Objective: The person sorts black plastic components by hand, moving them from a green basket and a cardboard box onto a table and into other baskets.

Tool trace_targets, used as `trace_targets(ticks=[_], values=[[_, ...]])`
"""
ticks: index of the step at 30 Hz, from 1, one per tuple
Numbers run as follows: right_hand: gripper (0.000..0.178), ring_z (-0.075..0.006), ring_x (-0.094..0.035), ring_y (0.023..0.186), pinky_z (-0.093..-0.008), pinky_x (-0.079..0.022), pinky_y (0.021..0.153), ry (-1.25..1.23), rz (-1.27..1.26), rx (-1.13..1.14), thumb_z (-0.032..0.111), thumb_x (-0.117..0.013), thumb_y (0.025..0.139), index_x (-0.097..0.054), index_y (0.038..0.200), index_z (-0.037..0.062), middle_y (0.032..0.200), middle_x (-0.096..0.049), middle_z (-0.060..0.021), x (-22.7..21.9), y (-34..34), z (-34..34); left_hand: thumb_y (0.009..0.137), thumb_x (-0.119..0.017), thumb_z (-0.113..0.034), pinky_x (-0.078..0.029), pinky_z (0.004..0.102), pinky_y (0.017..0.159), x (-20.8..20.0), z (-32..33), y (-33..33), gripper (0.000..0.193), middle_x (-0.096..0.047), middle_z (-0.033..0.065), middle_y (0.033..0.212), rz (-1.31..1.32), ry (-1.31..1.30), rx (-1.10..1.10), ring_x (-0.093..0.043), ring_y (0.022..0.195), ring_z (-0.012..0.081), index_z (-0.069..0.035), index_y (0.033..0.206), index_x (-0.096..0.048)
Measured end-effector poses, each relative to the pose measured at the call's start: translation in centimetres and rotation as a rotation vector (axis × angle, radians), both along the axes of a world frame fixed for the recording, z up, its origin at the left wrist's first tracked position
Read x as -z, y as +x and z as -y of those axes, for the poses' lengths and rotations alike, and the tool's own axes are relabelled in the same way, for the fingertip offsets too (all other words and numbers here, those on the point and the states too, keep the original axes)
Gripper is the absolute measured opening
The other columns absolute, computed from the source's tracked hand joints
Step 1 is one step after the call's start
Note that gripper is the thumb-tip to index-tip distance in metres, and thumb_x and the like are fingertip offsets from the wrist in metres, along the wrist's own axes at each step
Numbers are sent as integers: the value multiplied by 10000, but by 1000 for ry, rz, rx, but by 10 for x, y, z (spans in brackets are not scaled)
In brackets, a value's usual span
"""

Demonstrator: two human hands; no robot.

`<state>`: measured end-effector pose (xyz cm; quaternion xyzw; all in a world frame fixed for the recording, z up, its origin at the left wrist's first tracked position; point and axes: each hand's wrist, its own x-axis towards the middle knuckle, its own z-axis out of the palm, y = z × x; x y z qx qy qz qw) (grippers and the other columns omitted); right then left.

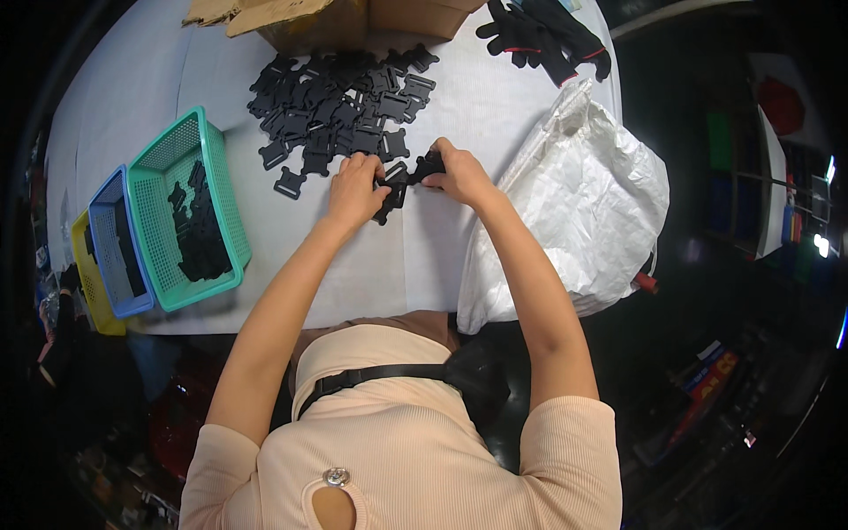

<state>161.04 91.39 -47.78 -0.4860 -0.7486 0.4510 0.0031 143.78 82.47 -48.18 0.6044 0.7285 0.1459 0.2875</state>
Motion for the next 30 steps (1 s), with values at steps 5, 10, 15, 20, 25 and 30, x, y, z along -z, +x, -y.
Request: trace_targets(ticks=[5,10,15,20,25,30], values=[[296,-111,-544,650,-249,-436,629,-226,-215,245,122,-699,695,-538,910,-1,724,-595,-39,-15,12,17,740,-620,-100,-458,266,659,-2,3,-39,207,-573,57,872,872,-194,-281,-560,812,135,-32,913,-528],[296,-108,-551,665,-242,-452,612,-441,-392,371,122,-698,704,-544,921,-10,759,-593,-46,-20,12,41,802,-579,-195,-456,214,615,-5,18,-49,214,-570,24,834,1131,-251,-482,-556,731,80,-41,941,-530],[290,-110,-549,703,-240,-465,633,-479,-467,477,127,-676,729,-527,937,-10,812,-571,-41,-16,3,61,690,-686,-304,-481,332,634,-8,46,-8,471,-554,92,869,-108,-162,-117,-576,723,232,-9,987,-470],[307,-108,-559,735,-240,-471,658,-434,-434,514,155,-667,734,-527,968,13,837,-581,-35,-25,-9,72,629,-723,-243,-471,383,712,-4,48,20,499,-489,146,999,-92,-159,-209,-518,914,304,2,981,-469],[280,-119,-566,707,-246,-485,645,-383,-490,440,127,-667,733,-528,933,-12,824,-586,-58,-46,-45,64,680,-598,-58,-485,379,673,1,51,15,236,-509,159,934,72,-130,-70,-541,820,295,7,896,-530],[274,-113,-563,706,-239,-470,643,-293,-512,370,131,-662,743,-524,931,-12,829,-585,-60,-64,-82,45,670,-648,-132,-486,361,653,-2,66,25,307,-518,140,886,-2,58,-117,-538,805,276,-23,902,-478]])
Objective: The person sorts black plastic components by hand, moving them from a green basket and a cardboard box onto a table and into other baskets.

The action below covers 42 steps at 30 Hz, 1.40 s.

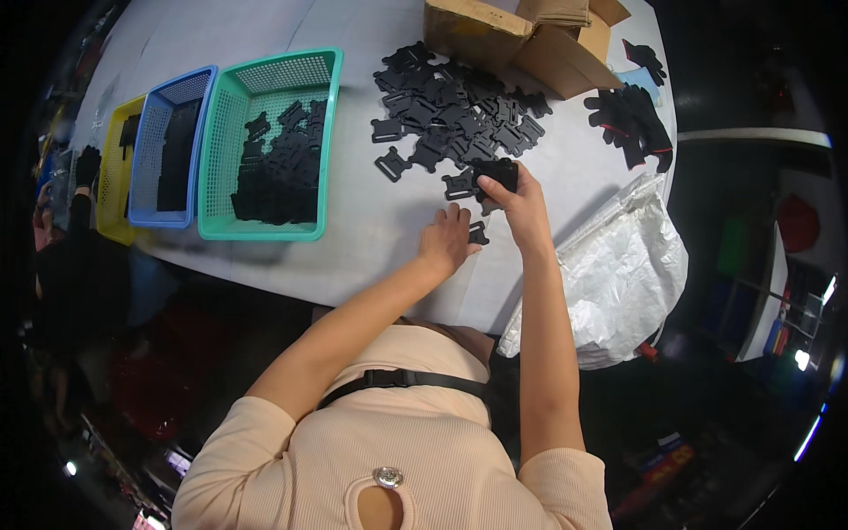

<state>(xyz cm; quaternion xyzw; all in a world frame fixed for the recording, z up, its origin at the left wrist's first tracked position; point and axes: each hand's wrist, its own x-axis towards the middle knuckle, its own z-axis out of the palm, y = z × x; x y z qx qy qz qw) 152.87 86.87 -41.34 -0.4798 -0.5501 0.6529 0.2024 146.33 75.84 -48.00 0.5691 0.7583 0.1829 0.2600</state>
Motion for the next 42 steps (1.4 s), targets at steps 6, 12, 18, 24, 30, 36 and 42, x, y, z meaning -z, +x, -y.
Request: trace_targets(ticks=[6,12,18,24,30,36,42], values=[[253,-111,-559,752,-244,-471,672,32,-78,-57,104,-660,744,-525,929,-2,843,-585,-57,-28,-39,1,747,-573,-142,-475,363,609,8,6,4,227,-574,125,711,112,-31,74,-579,697,303,-36,908,-453],[261,-108,-554,700,-237,-461,651,96,-122,-112,111,-663,738,-524,925,-5,800,-581,-36,-45,-72,6,769,-564,-117,-449,362,637,-92,43,-107,153,-603,134,806,299,300,-399,-593,753,298,-39,899,-546],[262,-312,-564,831,-379,-462,685,715,279,-636,92,-637,667,-504,875,5,876,-552,-167,-6,-193,89,733,-552,-117,-435,424,676,-78,80,-223,211,-560,138,876,-414,6,-574,-552,808,345,-33,923,-515],[268,-268,-530,847,-331,-465,671,997,406,-708,85,-592,646,-525,893,7,879,-527,-152,10,-230,116,707,-608,-160,-413,421,752,-65,80,-228,351,-510,93,1020,-555,-295,-519,-480,975,291,-70,1034,-517],[218,-292,-520,851,-350,-445,704,884,162,-230,14,-568,698,-546,906,77,898,-516,-96,-15,-124,48,694,-633,-137,-400,392,736,-100,16,-165,266,-513,52,991,-364,342,-341,-483,930,264,-91,940,-542],[308,-253,-545,842,-368,-474,678,732,813,-465,71,-692,616,-538,881,104,887,-513,-76,38,13,-16,654,-702,-201,-399,380,726,-26,-41,-68,324,-499,56,943,-83,98,-59,-467,907,240,-77,905,-541],[392,-245,-540,834,-358,-479,663,748,787,-512,98,-742,563,-516,883,88,851,-506,-75,54,36,-14,665,-701,-156,-428,378,698,11,-49,-45,345,-536,66,868,-94,15,-33,-524,841,238,-80,949,-521]])
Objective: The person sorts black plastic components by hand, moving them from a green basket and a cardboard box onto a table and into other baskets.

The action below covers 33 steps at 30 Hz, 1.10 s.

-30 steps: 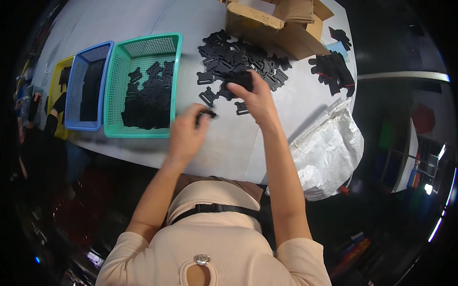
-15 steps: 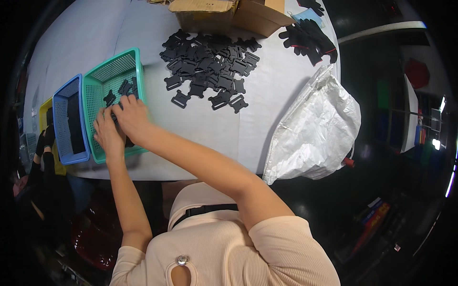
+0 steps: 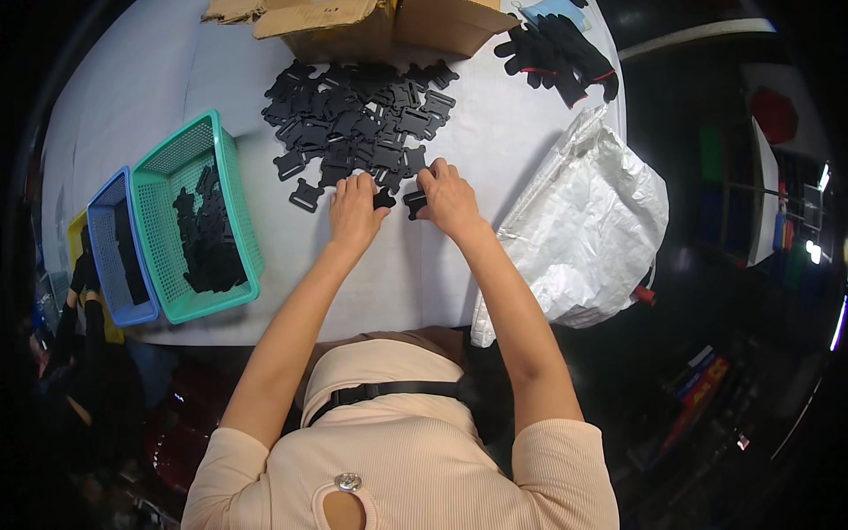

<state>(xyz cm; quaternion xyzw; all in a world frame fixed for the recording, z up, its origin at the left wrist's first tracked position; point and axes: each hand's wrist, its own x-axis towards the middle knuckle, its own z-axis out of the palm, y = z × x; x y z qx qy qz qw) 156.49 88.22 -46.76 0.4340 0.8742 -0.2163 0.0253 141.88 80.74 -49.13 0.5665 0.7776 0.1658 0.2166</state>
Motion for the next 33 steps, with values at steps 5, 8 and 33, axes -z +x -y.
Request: trace_targets(ticks=[5,8,33], values=[[283,-166,-564,634,-273,-478,555,-612,-293,478,68,-724,621,-515,805,17,716,-556,-86,0,3,-2,759,-622,-115,-469,304,672,12,19,-14,325,-571,55,820,672,12,-219,-579,768,169,-79,1050,-483],[222,-125,-547,559,-238,-455,512,-782,-670,676,49,-701,657,-529,785,-6,654,-578,-99,10,-14,14,852,-525,-159,-480,262,657,-3,20,-6,269,-555,45,888,1487,-110,-629,-572,749,133,-57,1091,-456],[403,-268,-567,810,-362,-458,675,144,-67,278,166,-757,573,-552,895,39,903,-526,-106,16,-54,5,854,-491,-81,-515,335,712,7,53,-25,287,-513,113,1081,1740,-22,-717,-574,924,269,-76,1123,-391]])
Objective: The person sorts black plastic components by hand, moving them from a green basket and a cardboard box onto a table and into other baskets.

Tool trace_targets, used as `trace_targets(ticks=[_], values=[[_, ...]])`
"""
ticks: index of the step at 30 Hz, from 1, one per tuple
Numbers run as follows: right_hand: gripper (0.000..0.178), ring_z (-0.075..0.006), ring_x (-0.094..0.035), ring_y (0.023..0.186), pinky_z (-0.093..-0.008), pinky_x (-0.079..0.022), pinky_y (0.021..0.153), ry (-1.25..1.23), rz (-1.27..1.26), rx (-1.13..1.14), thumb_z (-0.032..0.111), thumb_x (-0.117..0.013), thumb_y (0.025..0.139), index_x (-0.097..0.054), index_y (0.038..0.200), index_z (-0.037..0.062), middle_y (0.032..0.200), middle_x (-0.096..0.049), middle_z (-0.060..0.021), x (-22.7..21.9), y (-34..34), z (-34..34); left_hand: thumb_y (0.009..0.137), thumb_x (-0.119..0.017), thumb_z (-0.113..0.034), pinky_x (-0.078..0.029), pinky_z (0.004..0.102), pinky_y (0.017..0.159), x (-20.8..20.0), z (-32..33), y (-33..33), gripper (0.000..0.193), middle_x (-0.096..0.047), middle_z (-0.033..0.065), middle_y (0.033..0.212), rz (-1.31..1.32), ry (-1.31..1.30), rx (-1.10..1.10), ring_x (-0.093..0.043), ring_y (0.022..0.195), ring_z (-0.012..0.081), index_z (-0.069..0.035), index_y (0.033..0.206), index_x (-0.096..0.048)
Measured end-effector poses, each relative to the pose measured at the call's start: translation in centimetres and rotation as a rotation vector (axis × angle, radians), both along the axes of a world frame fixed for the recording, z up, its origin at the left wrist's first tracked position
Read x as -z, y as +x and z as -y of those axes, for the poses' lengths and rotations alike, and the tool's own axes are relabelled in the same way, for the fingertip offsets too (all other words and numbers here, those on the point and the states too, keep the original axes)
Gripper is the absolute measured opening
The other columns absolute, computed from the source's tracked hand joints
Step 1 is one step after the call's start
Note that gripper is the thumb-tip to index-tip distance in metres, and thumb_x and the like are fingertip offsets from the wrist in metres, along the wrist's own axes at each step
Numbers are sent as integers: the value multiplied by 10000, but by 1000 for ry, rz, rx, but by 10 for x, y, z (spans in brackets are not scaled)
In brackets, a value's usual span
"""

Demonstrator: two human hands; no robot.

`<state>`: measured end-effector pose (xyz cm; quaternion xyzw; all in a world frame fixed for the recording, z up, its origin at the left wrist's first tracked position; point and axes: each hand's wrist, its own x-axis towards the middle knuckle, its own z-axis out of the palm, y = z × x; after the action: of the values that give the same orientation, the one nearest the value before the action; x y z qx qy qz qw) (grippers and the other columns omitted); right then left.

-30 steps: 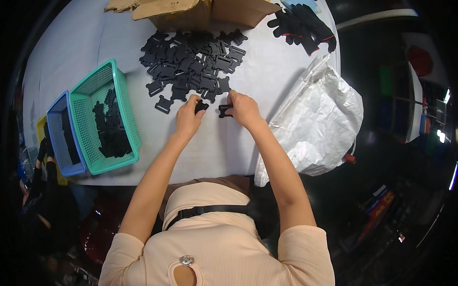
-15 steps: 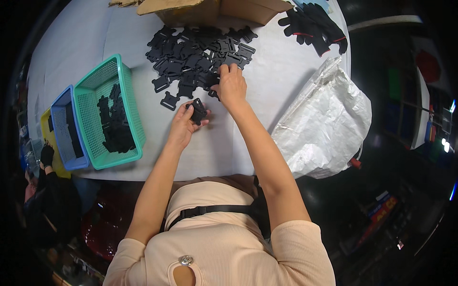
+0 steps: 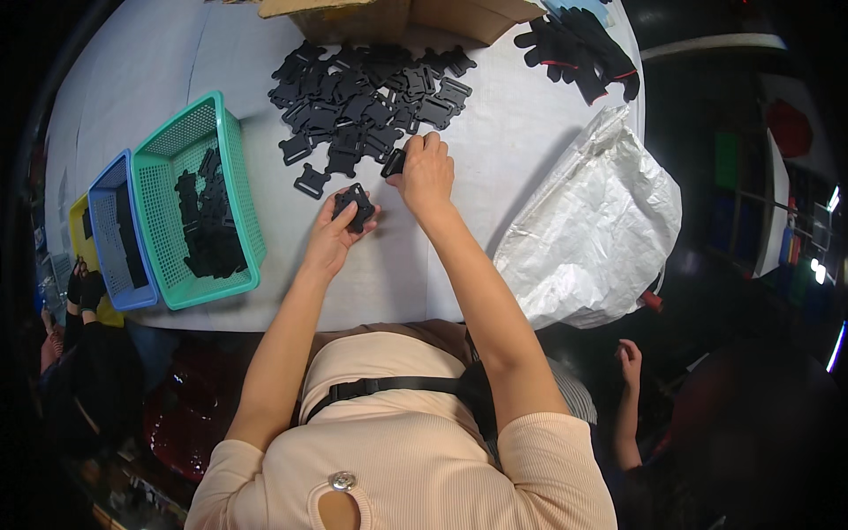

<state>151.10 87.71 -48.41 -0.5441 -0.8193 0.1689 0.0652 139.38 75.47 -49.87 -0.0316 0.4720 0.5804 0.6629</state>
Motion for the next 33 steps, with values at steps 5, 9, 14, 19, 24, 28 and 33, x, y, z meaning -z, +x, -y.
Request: trace_targets(ticks=[5,9,14,19,24,28,33], values=[[502,-321,-564,841,-387,-457,667,-262,-94,89,152,-769,548,-508,964,50,947,-523,-143,3,21,-25,860,-485,-96,-505,337,738,-12,13,-9,295,-495,112,1133,6,-13,36,-553,975,280,-76,1141,-395],[638,-307,-555,867,-376,-469,697,-212,81,32,199,-796,520,-464,1046,55,939,-521,-140,-9,20,-37,862,-483,-104,-506,339,735,-14,23,-12,302,-499,104,1124,38,-12,59,-557,974,278,-60,1146,-392],[635,-307,-554,874,-374,-466,713,-141,93,-4,205,-799,516,-454,1022,36,946,-535,-148,-1,22,-39,860,-483,-105,-516,335,711,-38,32,-18,296,-504,103,1101,43,25,97,-573,948,277,-41,1134,-390],[567,-322,-569,866,-374,-448,738,-421,-85,9,178,-774,566,-437,994,24,909,-585,-185,-13,13,-37,855,-489,-88,-525,300,665,-87,51,-47,304,-513,106,1106,-96,105,58,-586,916,271,-55,1145,-404],[341,-253,-588,789,-321,-450,686,-373,-639,-329,73,-659,716,-452,982,23,841,-593,-152,-65,-91,40,829,-501,-33,-512,241,622,-114,81,-121,251,-556,92,1032,-894,-45,-95,-599,875,195,-49,1079,-483],[203,-281,-514,809,-362,-416,687,-39,-505,-636,20,-566,674,-486,860,34,814,-526,-115,-73,-183,110,770,-555,-43,-465,356,653,-97,107,-167,279,-590,130,854,-1645,-406,149,-597,768,298,-43,1045,-507],[246,-235,-504,806,-304,-388,683,80,-257,-787,111,-585,653,-517,878,41,826,-514,-103,-52,-210,136,756,-556,-46,-418,410,765,-86,107,-173,278,-563,165,952,-1761,-570,322,-525,858,376,-35,1030,-513]])
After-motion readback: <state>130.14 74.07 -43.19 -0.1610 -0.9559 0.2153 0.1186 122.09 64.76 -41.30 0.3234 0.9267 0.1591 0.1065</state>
